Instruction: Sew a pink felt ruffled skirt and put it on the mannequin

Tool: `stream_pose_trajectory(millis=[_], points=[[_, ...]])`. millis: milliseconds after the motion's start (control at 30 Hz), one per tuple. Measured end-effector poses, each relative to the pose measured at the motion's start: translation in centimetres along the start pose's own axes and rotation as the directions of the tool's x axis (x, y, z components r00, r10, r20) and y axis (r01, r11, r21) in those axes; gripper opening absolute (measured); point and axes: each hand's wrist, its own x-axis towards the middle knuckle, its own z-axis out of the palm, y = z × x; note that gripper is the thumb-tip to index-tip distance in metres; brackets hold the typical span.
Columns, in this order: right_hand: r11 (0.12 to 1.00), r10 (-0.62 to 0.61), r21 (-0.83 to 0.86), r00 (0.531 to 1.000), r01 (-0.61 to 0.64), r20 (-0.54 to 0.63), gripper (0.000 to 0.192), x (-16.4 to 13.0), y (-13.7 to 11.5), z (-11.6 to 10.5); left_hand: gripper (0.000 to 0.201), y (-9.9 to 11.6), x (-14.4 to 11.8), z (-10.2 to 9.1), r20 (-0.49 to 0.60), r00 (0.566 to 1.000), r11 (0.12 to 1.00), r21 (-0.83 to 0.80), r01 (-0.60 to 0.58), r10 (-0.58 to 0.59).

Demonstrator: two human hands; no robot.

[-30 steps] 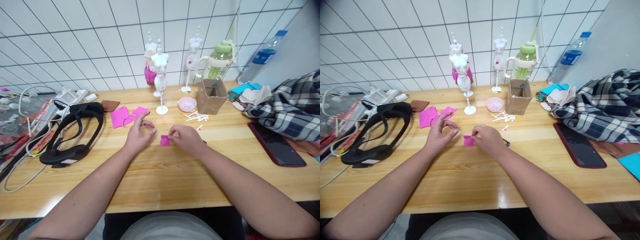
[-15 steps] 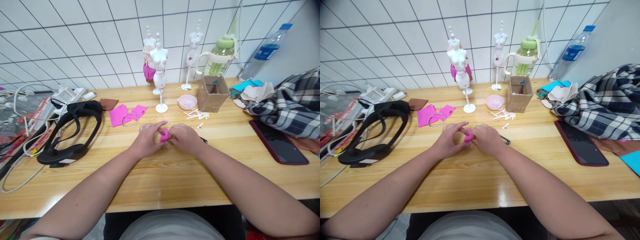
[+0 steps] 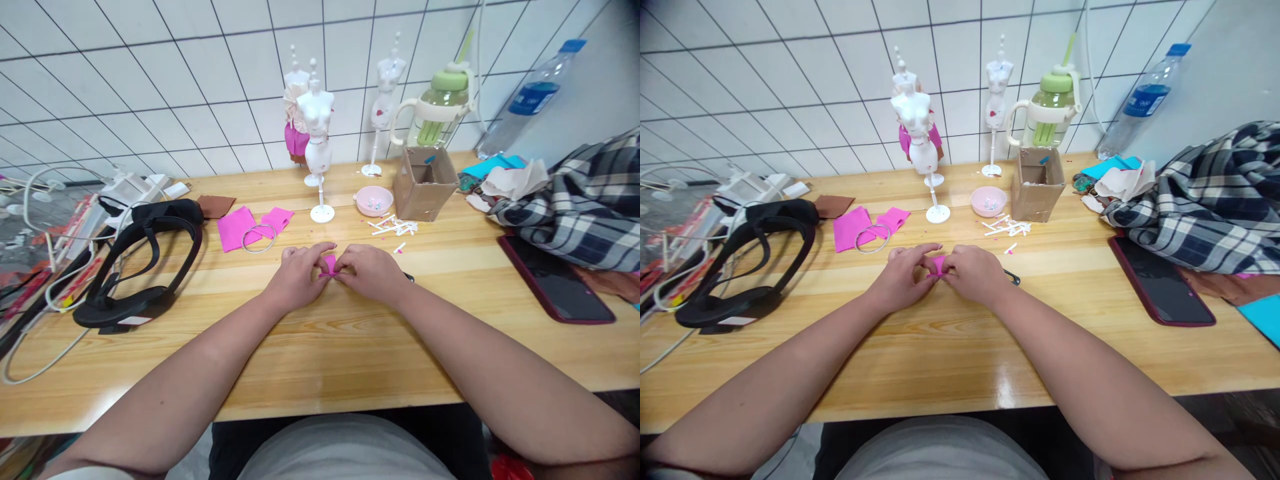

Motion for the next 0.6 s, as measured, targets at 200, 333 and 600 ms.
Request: stream_pose_trajectory(millis=[200, 333, 600], points=[[0.993, 0.098, 0.064, 0.993, -0.102, 0.067, 0.015, 0.4, -0.2, -0.2, 0.051, -0.2, 0.1, 0.0, 0.004, 0.998, 0.997, -0.048, 0.062, -0.062], [0.986, 0.160, 0.033, 0.979, -0.165, 0.123, 0.017, 0.7, -0.7, -0.5, 0.048, -0.3, 0.3, -0.1, 0.020, 0.992, 0.989, -0.079, 0.124, -0.123], [0.953, 0.277, 0.066, 0.938, -0.296, 0.209, 0.017, 1.0, -1.1, -1.0, 0.043, 0.0, 0.4, 0.1, 0.002, 0.992, 0.992, -0.038, 0.123, -0.123]])
